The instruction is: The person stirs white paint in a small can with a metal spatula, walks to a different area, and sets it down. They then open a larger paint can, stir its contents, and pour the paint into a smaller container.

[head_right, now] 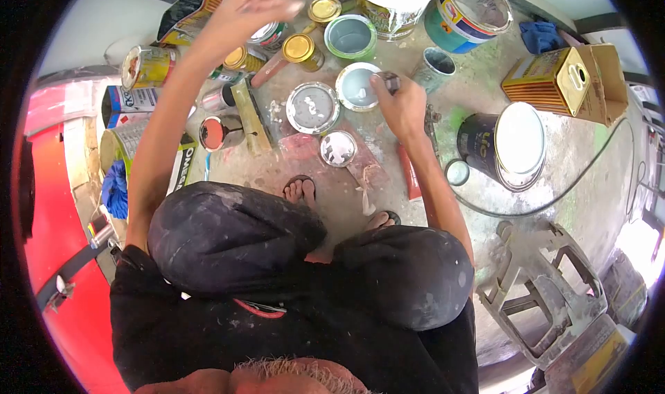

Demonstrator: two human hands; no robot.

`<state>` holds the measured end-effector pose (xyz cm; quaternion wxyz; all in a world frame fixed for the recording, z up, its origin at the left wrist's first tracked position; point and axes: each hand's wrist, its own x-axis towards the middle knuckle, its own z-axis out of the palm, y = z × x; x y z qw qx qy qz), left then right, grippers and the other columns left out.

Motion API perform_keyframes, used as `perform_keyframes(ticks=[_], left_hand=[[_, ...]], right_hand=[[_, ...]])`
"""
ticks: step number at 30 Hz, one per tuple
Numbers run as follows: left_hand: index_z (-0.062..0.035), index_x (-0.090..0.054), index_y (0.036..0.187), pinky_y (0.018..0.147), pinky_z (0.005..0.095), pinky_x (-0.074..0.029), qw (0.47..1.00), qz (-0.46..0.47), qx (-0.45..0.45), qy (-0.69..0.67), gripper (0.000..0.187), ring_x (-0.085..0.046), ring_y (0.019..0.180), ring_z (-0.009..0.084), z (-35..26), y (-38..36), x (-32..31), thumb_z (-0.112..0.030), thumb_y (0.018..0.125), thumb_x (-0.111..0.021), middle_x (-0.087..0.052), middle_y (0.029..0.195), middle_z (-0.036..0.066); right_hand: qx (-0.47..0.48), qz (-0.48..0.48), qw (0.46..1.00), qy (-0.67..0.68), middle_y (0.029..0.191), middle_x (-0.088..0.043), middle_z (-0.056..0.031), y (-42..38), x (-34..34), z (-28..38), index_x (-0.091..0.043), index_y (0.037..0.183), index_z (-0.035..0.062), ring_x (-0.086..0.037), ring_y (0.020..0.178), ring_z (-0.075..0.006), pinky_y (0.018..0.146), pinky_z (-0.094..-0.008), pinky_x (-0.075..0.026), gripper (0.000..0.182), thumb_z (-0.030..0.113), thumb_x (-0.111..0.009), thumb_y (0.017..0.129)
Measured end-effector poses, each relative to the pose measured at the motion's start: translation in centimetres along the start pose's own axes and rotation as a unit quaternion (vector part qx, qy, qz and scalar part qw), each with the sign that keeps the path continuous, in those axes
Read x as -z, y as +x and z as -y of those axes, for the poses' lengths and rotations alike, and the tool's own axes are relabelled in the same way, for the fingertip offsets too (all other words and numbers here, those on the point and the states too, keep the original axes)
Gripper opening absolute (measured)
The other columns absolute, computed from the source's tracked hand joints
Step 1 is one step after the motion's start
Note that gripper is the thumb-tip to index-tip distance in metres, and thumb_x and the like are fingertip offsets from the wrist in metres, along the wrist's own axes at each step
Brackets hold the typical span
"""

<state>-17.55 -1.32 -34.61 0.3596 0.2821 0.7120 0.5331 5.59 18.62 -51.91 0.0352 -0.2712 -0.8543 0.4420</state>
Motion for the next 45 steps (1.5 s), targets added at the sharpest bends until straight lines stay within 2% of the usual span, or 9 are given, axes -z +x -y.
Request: perform_keyframes(ticks=[2,8,10,12,15,21,24,30,45], left_hand=[[0.0013,-0.053,0.150,0.115,0.0450,-0.047,0.999,0.031,-0.021,-0.012,0.085,-0.062,0.134,0.0311,-2.9,-6.9,0.2,-0.043,0.086,-0.088,-0.064,0.144,0.020],[0.0051,-0.059,0.145,0.113,0.0518,-0.046,0.984,0.146,-0.089,0.051,0.105,-0.063,0.132,0.0436,-5.0,-27.0,0.8,-0.065,0.073,-0.089,-0.060,0.148,0.026],[0.0070,-0.064,0.138,0.111,0.0544,-0.045,0.941,0.043,-0.147,0.302,0.102,-0.063,0.127,0.0470,-6.4,-29.4,-2.5,-0.063,0.069,-0.092,-0.061,0.142,0.030],[0.0092,-0.069,0.126,0.109,0.0539,-0.047,0.947,-0.156,-0.167,0.227,0.090,-0.064,0.124,0.0469,-3.6,-31.5,-5.5,-0.066,0.079,-0.080,-0.066,0.130,0.032],[0.0114,-0.070,0.117,0.106,0.0540,-0.048,0.936,-0.228,-0.199,0.178,0.086,-0.065,0.121,0.0480,-2.2,-31.9,-6.0,-0.069,0.088,-0.063,-0.068,0.123,0.034],[0.0115,-0.070,0.113,0.101,0.0517,-0.051,0.951,-0.191,-0.205,0.131,0.085,-0.067,0.115,0.0460,-2.3,-30.4,-5.5,-0.069,0.089,-0.061,-0.070,0.118,0.032],[0.0113,-0.070,0.112,0.100,0.0512,-0.052,0.950,-0.191,-0.206,0.135,0.084,-0.068,0.114,0.0453,-2.1,-30.2,-5.2,-0.069,0.090,-0.060,-0.070,0.117,0.032],[0.0108,-0.070,0.113,0.100,0.0530,-0.052,0.949,-0.196,-0.209,0.133,0.083,-0.067,0.113,0.0468,-1.8,-29.9,-5.1,-0.069,0.093,-0.058,-0.070,0.116,0.034],[0.0100,-0.067,0.116,0.100,0.0559,-0.052,0.947,-0.203,-0.215,0.127,0.083,-0.067,0.112,0.0487,-1.5,-30.5,-5.0,-0.070,0.096,-0.055,-0.070,0.115,0.034]], right_hand=[[0.069,0.042,0.995,-0.060,0.084,-0.076,-0.0181,0.0,-0.3,1.4,-0.079,0.109,0.0017,-0.071,0.072,-0.0218,0.069,-0.0363,-0.054,0.034,0.033,-0.077,0.096],[0.229,0.094,0.962,-0.117,0.088,-0.075,-0.0242,2.3,1.5,3.0,-0.078,0.108,0.0031,-0.073,0.083,-0.0443,0.076,-0.0516,-0.057,0.039,0.039,-0.075,0.094],[0.239,0.062,0.958,-0.146,0.086,-0.074,-0.0248,3.2,2.2,2.9,-0.077,0.104,0.0024,-0.072,0.082,-0.0446,0.075,-0.0523,-0.057,0.038,0.039,-0.074,0.094],[0.253,0.052,0.943,-0.208,0.086,-0.073,-0.0265,3.5,2.5,2.7,-0.078,0.103,0.0018,-0.072,0.082,-0.0441,0.074,-0.0511,-0.056,0.036,0.036,-0.076,0.093],[0.259,0.107,0.927,-0.250,0.083,-0.072,-0.0270,2.9,2.6,3.8,-0.078,0.098,-0.0001,-0.071,0.080,-0.0452,0.074,-0.0525,-0.055,0.036,0.036,-0.072,0.095],[0.241,0.046,0.964,-0.104,0.079,-0.073,-0.0244,3.4,0.9,3.8,-0.077,0.097,-0.0013,-0.071,0.071,-0.0419,0.070,-0.0504,-0.057,0.035,0.033,-0.072,0.094],[0.200,0.055,0.943,-0.259,0.084,-0.073,-0.0285,2.8,1.8,3.6,-0.076,0.097,0.0006,-0.071,0.083,-0.0484,0.078,-0.0561,-0.055,0.039,0.040,-0.073,0.092],[0.168,0.096,0.974,-0.122,0.082,-0.071,-0.0293,2.9,0.2,4.2,-0.075,0.094,-0.0007,-0.071,0.080,-0.0469,0.077,-0.0568,-0.056,0.037,0.035,-0.069,0.095],[0.224,0.047,0.935,-0.271,0.080,-0.073,-0.0237,1.7,0.9,4.4,-0.079,0.097,0.0045,-0.072,0.074,-0.0433,0.072,-0.0515,-0.057,0.037,0.040,-0.072,0.095]])
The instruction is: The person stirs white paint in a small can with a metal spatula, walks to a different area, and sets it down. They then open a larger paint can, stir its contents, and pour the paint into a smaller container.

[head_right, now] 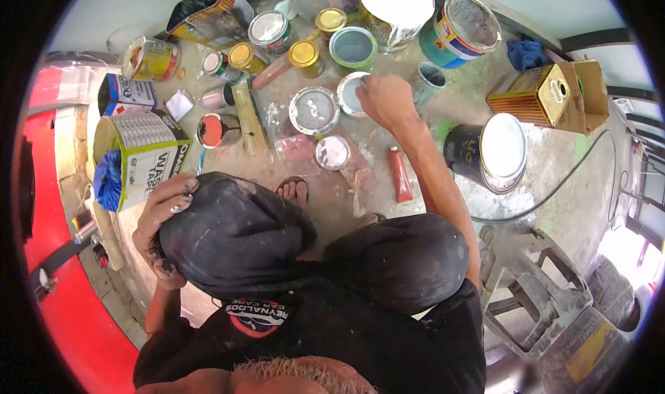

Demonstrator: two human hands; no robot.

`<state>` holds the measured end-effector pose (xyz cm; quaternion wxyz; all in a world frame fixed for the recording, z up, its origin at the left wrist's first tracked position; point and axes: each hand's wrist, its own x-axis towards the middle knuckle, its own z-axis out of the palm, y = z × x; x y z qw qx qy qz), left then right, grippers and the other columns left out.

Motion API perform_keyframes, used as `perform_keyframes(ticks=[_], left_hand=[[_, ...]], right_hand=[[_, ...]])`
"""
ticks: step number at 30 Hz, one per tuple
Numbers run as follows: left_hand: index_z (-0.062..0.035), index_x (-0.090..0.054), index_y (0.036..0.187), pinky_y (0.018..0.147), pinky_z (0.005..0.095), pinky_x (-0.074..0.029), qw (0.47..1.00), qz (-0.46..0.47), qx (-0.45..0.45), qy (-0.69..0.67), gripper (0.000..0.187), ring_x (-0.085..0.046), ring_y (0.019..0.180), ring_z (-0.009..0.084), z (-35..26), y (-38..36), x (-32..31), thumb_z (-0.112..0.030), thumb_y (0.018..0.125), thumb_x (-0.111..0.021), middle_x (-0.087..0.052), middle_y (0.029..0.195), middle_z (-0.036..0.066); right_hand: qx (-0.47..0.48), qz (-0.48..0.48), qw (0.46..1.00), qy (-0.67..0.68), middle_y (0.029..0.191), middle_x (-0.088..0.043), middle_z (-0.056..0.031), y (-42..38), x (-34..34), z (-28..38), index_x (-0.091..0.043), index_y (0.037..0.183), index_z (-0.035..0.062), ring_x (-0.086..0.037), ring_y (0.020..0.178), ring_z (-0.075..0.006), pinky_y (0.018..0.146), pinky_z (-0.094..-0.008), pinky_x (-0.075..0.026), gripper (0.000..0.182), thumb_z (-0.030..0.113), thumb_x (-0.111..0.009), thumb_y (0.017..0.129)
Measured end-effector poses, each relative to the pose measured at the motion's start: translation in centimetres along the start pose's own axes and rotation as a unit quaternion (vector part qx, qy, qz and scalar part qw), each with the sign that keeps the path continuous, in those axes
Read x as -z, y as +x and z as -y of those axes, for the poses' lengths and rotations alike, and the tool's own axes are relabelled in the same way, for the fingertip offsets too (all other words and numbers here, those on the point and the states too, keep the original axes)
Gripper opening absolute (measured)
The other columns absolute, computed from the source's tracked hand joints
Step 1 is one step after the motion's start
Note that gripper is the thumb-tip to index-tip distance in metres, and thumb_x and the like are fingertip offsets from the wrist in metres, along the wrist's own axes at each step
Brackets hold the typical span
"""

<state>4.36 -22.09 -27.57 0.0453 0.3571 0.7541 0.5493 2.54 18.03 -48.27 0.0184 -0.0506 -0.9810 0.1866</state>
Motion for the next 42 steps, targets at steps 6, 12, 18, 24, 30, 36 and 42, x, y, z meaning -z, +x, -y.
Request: perform_keyframes(ticks=[6,12,18,24,30,36,42], left_hand=[[0.0089,-0.067,0.117,0.101,0.0556,-0.051,1.000,0.011,-0.001,0.000,0.083,-0.067,0.113,0.0484,-0.3,-0.2,0.1,-0.070,0.096,-0.055,-0.070,0.116,0.034],[0.0087,-0.067,0.116,0.100,0.0555,-0.052,1.000,0.000,0.011,-0.003,0.084,-0.067,0.114,0.0477,-0.4,-0.3,-0.1,-0.072,0.096,-0.056,-0.070,0.116,0.034],[0.0095,-0.067,0.116,0.100,0.0553,-0.052,1.000,0.000,0.006,-0.001,0.086,-0.067,0.113,0.0480,-0.1,-0.5,0.2,-0.073,0.095,-0.056,-0.070,0.116,0.034],[0.0104,-0.068,0.116,0.100,0.0554,-0.052,1.000,0.002,0.005,-0.008,0.085,-0.067,0.114,0.0485,-0.1,-0.6,0.4,-0.071,0.095,-0.056,-0.070,0.116,0.034],[0.0109,-0.068,0.114,0.101,0.0550,-0.051,1.000,0.004,0.001,-0.016,0.084,-0.067,0.114,0.0487,-0.1,-0.4,0.4,-0.070,0.094,-0.057,-0.070,0.116,0.034],[0.0110,-0.068,0.113,0.102,0.0558,-0.051,1.000,-0.005,0.007,-0.009,0.083,-0.067,0.113,0.0483,-0.1,-0.1,0.4,-0.069,0.095,-0.057,-0.070,0.116,0.034],[0.0109,-0.068,0.113,0.101,0.0569,-0.051,1.000,-0.008,0.016,-0.005,0.083,-0.067,0.112,0.0484,-0.1,-0.3,0.4,-0.069,0.095,-0.056,-0.070,0.115,0.034]], right_hand=[[-0.071,-0.042,0.991,0.106,0.080,-0.073,-0.0249,0.5,0.8,-0.8,-0.077,0.088,0.0031,-0.071,0.076,-0.0456,0.072,-0.0552,-0.056,0.035,0.036,-0.068,0.095],[-0.076,-0.028,0.987,0.138,0.080,-0.072,-0.0257,0.1,0.3,-0.2,-0.077,0.090,0.0027,-0.071,0.077,-0.0452,0.073,-0.0539,-0.057,0.033,0.034,-0.068,0.096],[-0.038,-0.040,0.993,0.101,0.081,-0.072,-0.0254,-0.6,0.1,-0.2,-0.078,0.092,0.0033,-0.071,0.076,-0.0448,0.071,-0.0522,-0.056,0.034,0.036,-0.070,0.096],[-0.005,-0.087,0.995,0.042,0.079,-0.071,-0.0264,-0.3,0.1,-0.1,-0.078,0.094,0.0026,-0.070,0.075,-0.0459,0.067,-0.0517,-0.053,0.035,0.036,-0.070,0.097],[-0.118,-0.089,0.973,0.178,0.079,-0.071,-0.0256,-0.2,0.6,0.4,-0.079,0.091,0.0017,-0.070,0.074,-0.0462,0.071,-0.0534,-0.056,0.034,0.034,-0.069,0.096],[-0.121,0.005,0.968,0.219,0.077,-0.071,-0.0249,-0.3,1.7,1.2,-0.079,0.089,0.0016,-0.070,0.073,-0.0452,0.070,-0.0530,-0.055,0.035,0.036,-0.071,0.095],[0.033,-0.051,0.998,0.034,0.073,-0.070,-0.0231,-0.5,-0.9,-0.8,-0.079,0.089,0.0038,-0.069,0.068,-0.0433,0.067,-0.0503,-0.055,0.035,0.037,-0.072,0.095]])
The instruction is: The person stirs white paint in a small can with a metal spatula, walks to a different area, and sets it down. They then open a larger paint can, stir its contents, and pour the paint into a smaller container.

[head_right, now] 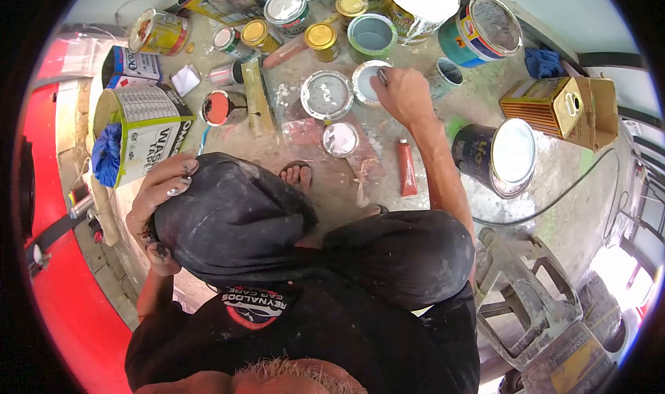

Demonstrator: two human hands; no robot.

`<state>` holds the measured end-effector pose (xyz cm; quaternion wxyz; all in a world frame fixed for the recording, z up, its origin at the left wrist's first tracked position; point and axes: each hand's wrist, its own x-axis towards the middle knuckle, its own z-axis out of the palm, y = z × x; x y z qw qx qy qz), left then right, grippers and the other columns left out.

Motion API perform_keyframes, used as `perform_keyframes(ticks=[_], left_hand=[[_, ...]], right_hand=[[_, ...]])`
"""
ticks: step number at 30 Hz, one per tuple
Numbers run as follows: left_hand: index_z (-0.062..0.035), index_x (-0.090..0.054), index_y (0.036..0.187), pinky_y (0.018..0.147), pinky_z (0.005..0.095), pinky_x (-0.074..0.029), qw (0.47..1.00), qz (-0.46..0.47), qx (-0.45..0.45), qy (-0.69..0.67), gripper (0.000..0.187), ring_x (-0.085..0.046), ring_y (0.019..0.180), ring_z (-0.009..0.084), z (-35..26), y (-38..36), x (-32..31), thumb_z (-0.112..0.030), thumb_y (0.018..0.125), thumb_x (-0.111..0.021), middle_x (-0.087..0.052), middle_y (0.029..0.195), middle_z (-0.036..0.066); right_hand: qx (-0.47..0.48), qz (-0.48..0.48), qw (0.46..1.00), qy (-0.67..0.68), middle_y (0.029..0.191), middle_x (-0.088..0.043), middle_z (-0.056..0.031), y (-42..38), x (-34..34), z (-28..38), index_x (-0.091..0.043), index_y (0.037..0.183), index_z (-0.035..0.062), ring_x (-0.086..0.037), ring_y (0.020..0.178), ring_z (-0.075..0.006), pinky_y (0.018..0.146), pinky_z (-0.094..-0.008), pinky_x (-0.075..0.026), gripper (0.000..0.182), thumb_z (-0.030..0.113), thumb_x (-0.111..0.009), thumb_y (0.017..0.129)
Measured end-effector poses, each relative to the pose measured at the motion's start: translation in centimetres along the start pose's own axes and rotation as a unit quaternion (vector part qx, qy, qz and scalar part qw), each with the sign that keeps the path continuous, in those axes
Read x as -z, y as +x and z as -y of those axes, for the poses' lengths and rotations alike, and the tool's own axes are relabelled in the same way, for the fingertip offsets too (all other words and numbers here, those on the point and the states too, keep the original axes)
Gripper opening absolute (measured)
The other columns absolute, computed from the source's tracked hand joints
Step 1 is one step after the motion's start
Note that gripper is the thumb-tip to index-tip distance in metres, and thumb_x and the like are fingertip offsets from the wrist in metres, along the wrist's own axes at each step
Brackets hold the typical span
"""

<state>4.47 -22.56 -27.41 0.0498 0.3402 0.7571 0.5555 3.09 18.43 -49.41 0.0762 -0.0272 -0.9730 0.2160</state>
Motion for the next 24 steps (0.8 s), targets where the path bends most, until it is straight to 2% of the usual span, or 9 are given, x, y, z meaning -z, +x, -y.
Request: perform_keyframes(ticks=[3,4,7,10,13,17,18,21,24], left_hand=[[0.0106,-0.068,0.113,0.101,0.0572,-0.051,1.000,0.008,-0.010,-0.006,0.083,-0.067,0.112,0.0486,0.0,0.1,0.0,-0.070,0.095,-0.056,-0.069,0.114,0.035],[0.0106,-0.068,0.112,0.101,0.0571,-0.051,1.000,0.007,-0.008,-0.004,0.083,-0.067,0.112,0.0486,-0.1,0.0,0.1,-0.070,0.095,-0.056,-0.069,0.114,0.035],[0.0104,-0.068,0.112,0.101,0.0569,-0.051,1.000,0.007,-0.007,-0.004,0.084,-0.067,0.112,0.0487,0.0,0.0,0.0,-0.071,0.095,-0.056,-0.069,0.114,0.034],[0.0099,-0.067,0.112,0.102,0.0566,-0.051,1.000,0.008,-0.002,-0.003,0.084,-0.067,0.113,0.0484,0.1,0.0,0.0,-0.072,0.094,-0.057,-0.069,0.115,0.034],[0.0090,-0.064,0.111,0.104,0.0559,-0.050,1.000,0.008,0.017,-0.018,0.083,-0.066,0.117,0.0465,-0.1,-0.1,0.1,-0.072,0.094,-0.059,-0.067,0.119,0.034],[0.0071,-0.061,0.111,0.107,0.0547,-0.049,0.997,-0.027,0.051,-0.058,0.081,-0.063,0.124,0.0432,0.0,-0.7,-0.4,-0.072,0.094,-0.061,-0.063,0.126,0.033],[0.0067,-0.060,0.111,0.108,0.0543,-0.049,0.996,-0.032,0.059,-0.064,0.080,-0.063,0.125,0.0424,-0.1,-0.8,-0.4,-0.072,0.094,-0.062,-0.062,0.127,0.033],[0.0060,-0.059,0.112,0.108,0.0541,-0.049,0.997,-0.023,0.047,-0.059,0.080,-0.063,0.125,0.0420,-0.1,-0.9,-0.3,-0.072,0.094,-0.062,-0.062,0.127,0.032],[0.0063,-0.060,0.113,0.108,0.0541,-0.049,0.996,-0.037,0.069,-0.041,0.082,-0.063,0.125,0.0417,-0.2,-0.9,-0.4,-0.073,0.094,-0.060,-0.062,0.126,0.032]], right_hand=[[-0.206,0.007,0.961,0.185,0.074,-0.070,-0.0235,0.6,2.9,2.8,-0.078,0.088,0.0029,-0.069,0.068,-0.0444,0.066,-0.0502,-0.055,0.036,0.037,-0.072,0.095],[-0.162,-0.059,0.972,0.160,0.073,-0.070,-0.0246,0.6,1.5,1.3,-0.077,0.086,0.0014,-0.069,0.069,-0.0453,0.065,-0.0502,-0.055,0.037,0.037,-0.072,0.096],[-0.002,-0.069,0.997,0.018,0.072,-0.069,-0.0245,-0.1,0.3,0.4,-0.077,0.087,0.0010,-0.069,0.068,-0.0447,0.063,-0.0499,-0.053,0.038,0.037,-0.072,0.096],[-0.145,0.031,0.980,0.135,0.074,-0.069,-0.0252,0.4,1.5,1.3,-0.076,0.086,0.0014,-0.070,0.071,-0.0448,0.065,-0.0517,-0.054,0.035,0.035,-0.071,0.096],[-0.132,-0.044,0.986,0.095,0.075,-0.069,-0.0255,0.6,1.8,0.9,-0.076,0.085,0.0013,-0.070,0.073,-0.0451,0.067,-0.0521,-0.055,0.035,0.034,-0.071,0.095],[-0.020,-0.009,0.999,0.039,0.073,-0.069,-0.0239,0.1,0.7,0.8,-0.076,0.087,0.0014,-0.070,0.072,-0.0447,0.066,-0.0506,-0.054,0.034,0.034,-0.072,0.095],[-0.116,0.017,0.977,0.180,0.075,-0.070,-0.0250,0.1,1.3,1.5,-0.076,0.088,0.0015,-0.070,0.073,-0.0449,0.067,-0.0514,-0.056,0.032,0.032,-0.071,0.096],[-0.135,-0.068,0.982,0.117,0.075,-0.069,-0.0257,0.4,1.9,1.3,-0.076,0.088,0.0011,-0.070,0.073,-0.0446,0.068,-0.0511,-0.056,0.032,0.032,-0.072,0.095],[-0.034,-0.014,0.998,0.041,0.074,-0.070,-0.0241,0.0,1.1,0.7,-0.076,0.088,0.0012,-0.070,0.071,-0.0437,0.066,-0.0506,-0.055,0.034,0.034,-0.072,0.095]])
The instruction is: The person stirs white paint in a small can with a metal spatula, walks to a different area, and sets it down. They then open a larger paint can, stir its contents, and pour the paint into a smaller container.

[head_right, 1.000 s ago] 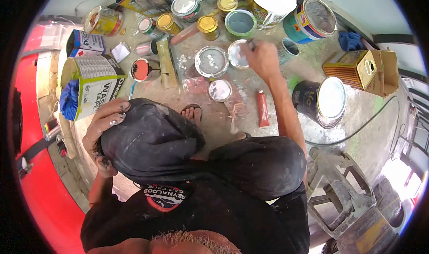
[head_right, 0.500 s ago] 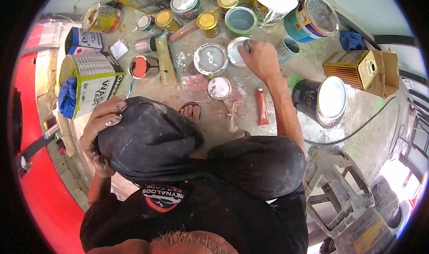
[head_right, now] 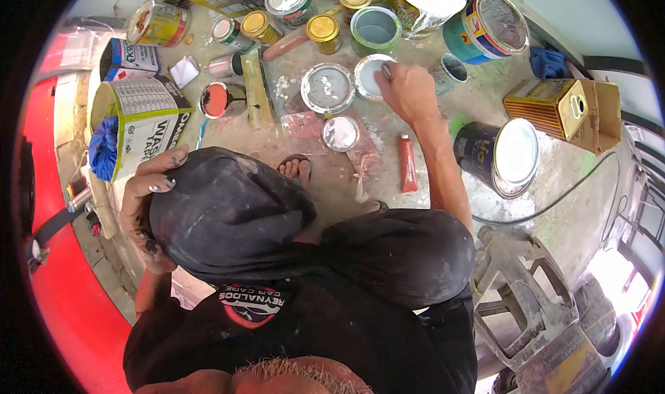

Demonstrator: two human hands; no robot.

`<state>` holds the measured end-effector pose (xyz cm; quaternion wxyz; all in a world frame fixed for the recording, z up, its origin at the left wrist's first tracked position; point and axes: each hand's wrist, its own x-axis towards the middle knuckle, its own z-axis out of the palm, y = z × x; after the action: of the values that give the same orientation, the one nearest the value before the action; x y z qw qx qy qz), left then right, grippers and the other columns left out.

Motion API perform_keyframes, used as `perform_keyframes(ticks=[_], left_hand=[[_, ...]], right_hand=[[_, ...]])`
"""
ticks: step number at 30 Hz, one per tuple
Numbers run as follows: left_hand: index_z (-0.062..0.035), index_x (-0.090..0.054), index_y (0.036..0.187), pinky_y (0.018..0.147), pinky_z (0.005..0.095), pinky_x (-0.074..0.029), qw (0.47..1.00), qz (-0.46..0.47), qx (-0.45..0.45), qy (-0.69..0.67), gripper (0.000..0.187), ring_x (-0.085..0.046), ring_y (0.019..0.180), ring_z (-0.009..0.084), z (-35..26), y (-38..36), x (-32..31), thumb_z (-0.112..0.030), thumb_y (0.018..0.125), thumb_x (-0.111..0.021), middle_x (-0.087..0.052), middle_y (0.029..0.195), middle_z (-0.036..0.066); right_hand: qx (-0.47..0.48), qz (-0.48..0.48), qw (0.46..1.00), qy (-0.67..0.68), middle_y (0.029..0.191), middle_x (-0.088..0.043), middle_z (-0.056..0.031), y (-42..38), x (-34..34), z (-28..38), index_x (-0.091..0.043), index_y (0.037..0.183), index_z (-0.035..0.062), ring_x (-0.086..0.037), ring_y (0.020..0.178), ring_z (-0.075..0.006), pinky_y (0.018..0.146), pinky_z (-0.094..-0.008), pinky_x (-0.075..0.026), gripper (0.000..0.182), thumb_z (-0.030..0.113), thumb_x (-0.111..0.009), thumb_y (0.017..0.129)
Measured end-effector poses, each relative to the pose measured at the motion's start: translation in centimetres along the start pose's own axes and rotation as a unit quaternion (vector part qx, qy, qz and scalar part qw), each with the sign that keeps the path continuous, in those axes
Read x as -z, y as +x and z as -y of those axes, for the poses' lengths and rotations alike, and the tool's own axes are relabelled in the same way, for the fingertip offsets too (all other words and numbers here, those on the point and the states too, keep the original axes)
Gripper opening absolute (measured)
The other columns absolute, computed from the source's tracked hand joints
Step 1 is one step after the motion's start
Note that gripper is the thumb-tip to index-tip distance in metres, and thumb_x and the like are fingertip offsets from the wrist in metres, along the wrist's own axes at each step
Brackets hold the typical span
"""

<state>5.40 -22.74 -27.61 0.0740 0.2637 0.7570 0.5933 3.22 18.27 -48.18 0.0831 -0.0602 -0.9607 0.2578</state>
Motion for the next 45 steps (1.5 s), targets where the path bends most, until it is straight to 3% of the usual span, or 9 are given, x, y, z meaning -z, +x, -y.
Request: perform_keyframes(ticks=[12,16,20,24,28,32,36,40,45], left_hand=[[0.0081,-0.061,0.112,0.107,0.0533,-0.048,1.000,0.006,0.007,0.022,0.086,-0.064,0.124,0.0418,-0.3,0.2,0.1,-0.076,0.094,-0.056,-0.063,0.126,0.034],[0.0082,-0.062,0.111,0.107,0.0533,-0.048,1.000,0.006,0.001,0.029,0.086,-0.064,0.123,0.0421,-0.3,0.4,0.0,-0.076,0.095,-0.055,-0.063,0.125,0.034],[0.0082,-0.062,0.111,0.107,0.0535,-0.049,0.999,0.011,0.001,0.035,0.086,-0.064,0.123,0.0424,-0.3,0.3,0.3,-0.076,0.095,-0.054,-0.064,0.124,0.034],[0.0081,-0.062,0.111,0.107,0.0537,-0.049,0.999,0.011,-0.003,0.039,0.085,-0.064,0.122,0.0424,-0.2,0.4,0.3,-0.076,0.095,-0.055,-0.064,0.124,0.034],[0.0081,-0.062,0.110,0.107,0.0540,-0.049,0.999,0.012,-0.005,0.035,0.084,-0.064,0.122,0.0425,-0.3,0.3,0.3,-0.075,0.095,-0.055,-0.064,0.124,0.034],[0.0082,-0.062,0.110,0.107,0.0546,-0.049,1.000,0.008,-0.007,0.025,0.084,-0.064,0.121,0.0428,-0.1,0.2,0.1,-0.074,0.096,-0.055,-0.064,0.123,0.034],[0.0082,-0.063,0.109,0.106,0.0554,-0.049,1.000,0.010,-0.013,0.020,0.083,-0.064,0.121,0.0434,-0.2,0.3,0.0,-0.074,0.095,-0.055,-0.064,0.123,0.033],[0.0077,-0.063,0.109,0.107,0.0560,-0.049,1.000,0.009,-0.013,0.017,0.083,-0.064,0.121,0.0438,-0.1,0.3,0.0,-0.074,0.095,-0.055,-0.065,0.123,0.033],[0.0077,-0.063,0.110,0.107,0.0563,-0.048,1.000,0.012,-0.012,0.013,0.084,-0.064,0.121,0.0437,-0.2,0.3,0.1,-0.074,0.095,-0.056,-0.064,0.123,0.032]], right_hand=[[-0.178,0.000,0.978,0.108,0.077,-0.070,-0.0257,0.7,1.2,1.0,-0.077,0.090,0.0033,-0.071,0.075,-0.0459,0.071,-0.0551,-0.055,0.032,0.034,-0.070,0.095],[0.039,-0.029,0.998,-0.046,0.070,-0.069,-0.0227,-0.5,-0.5,0.1,-0.078,0.088,0.0041,-0.068,0.064,-0.0414,0.062,-0.0493,-0.053,0.033,0.035,-0.072,0.096],[-0.175,0.006,0.979,0.100,0.077,-0.071,-0.0241,0.3,1.0,1.0,-0.078,0.093,0.0040,-0.071,0.072,-0.0434,0.069,-0.0518,-0.056,0.031,0.033,-0.070,0.096],[0.032,-0.039,0.998,-0.033,0.066,-0.068,-0.0212,-0.5,-0.6,-0.2,-0.077,0.085,0.0012,-0.068,0.061,-0.0394,0.061,-0.0460,-0.053,0.039,0.039,-0.074,0.095],[-0.210,0.015,0.971,0.115,0.076,-0.071,-0.0250,0.3,0.4,0.1,-0.078,0.092,0.0013,-0.071,0.072,-0.0437,0.070,-0.0521,-0.056,0.034,0.034,-0.070,0.095],[0.025,-0.044,0.997,-0.055,0.064,-0.067,-0.0211,-0.7,-0.7,-0.3,-0.079,0.084,0.0031,-0.067,0.059,-0.0387,0.061,-0.0479,-0.053,0.037,0.038,-0.073,0.095],[-0.216,0.020,0.969,0.122,0.071,-0.070,-0.0229,0.2,2.1,2.3,-0.079,0.091,0.0046,-0.070,0.069,-0.0410,0.067,-0.0513,-0.056,0.033,0.036,-0.070,0.096],[0.057,-0.051,0.993,-0.091,0.063,-0.067,-0.0176,-0.7,-0.4,-0.2,-0.079,0.085,0.0055,-0.068,0.060,-0.0367,0.063,-0.0480,-0.054,0.032,0.035,-0.072,0.095],[-0.146,0.002,0.983,0.112,0.071,-0.070,-0.0221,-0.2,0.7,1.3,-0.078,0.093,0.0047,-0.070,0.069,-0.0421,0.066,-0.0507,-0.056,0.031,0.035,-0.070,0.096]])
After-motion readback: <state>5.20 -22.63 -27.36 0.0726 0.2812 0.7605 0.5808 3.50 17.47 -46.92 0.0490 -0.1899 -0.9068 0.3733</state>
